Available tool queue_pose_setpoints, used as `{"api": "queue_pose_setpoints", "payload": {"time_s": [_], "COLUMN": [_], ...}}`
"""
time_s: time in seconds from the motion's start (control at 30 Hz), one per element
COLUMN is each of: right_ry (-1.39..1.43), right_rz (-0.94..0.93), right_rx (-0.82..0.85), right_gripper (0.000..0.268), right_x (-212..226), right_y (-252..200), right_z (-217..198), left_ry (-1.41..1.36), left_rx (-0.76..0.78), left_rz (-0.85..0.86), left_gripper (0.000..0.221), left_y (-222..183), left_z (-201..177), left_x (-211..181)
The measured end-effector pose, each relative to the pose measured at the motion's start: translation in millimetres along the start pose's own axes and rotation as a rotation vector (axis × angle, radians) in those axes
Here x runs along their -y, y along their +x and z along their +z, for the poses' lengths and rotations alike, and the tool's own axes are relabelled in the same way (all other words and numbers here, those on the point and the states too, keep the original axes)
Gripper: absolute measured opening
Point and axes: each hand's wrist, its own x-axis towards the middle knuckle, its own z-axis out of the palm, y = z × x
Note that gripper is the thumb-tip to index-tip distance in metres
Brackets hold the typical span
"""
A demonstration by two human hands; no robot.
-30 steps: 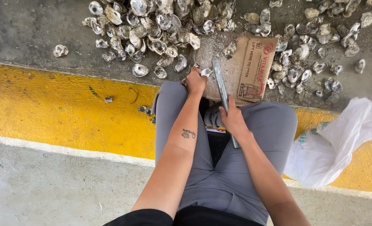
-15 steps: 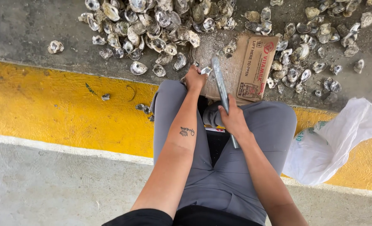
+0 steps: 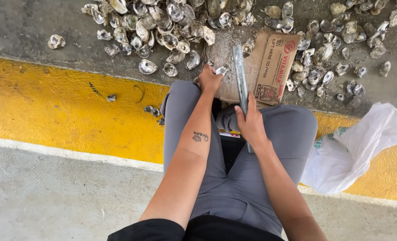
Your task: The person picks up oyster shells from a pile, strikes them with a metal pipe on a cardboard surface, and pries them open by hand. They remove the meat from the shells and place it into a white bag.
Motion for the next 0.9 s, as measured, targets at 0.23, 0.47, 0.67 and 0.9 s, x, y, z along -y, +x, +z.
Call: {"api": "queue_pose_setpoints", "payload": {"time_s": [0.23, 0.47, 0.67, 0.9], "right_ry": [-0.171, -0.100, -0.146, -0.157], "right_rz": [0.110, 0.034, 0.015, -0.042], "right_rx": [0.192, 0.086, 0.115, 0.111], "right_gripper": [0.065, 0.061, 0.059, 0.062], "right_x": [-19.5, -12.0, -3.8, -32.2], "right_y": [15.0, 11.2, 7.2, 11.8], "right_z": [1.1, -2.4, -8.0, 5.1], "left_ry": [-0.029, -0.018, -0.025, -0.030], "left_rx": [0.032, 0.017, 0.006, 0.021], "left_rz": [-0.047, -0.030, -0.029, -0.031], "left_gripper": [0.035, 0.032, 0.033, 0.032], "left_y": [0.7, -6.9, -4.3, -4.4], "left_z": [-0.4, -6.9, 0.3, -0.9], "left_x": [-3.2, -9.4, 0.4, -4.8]}}
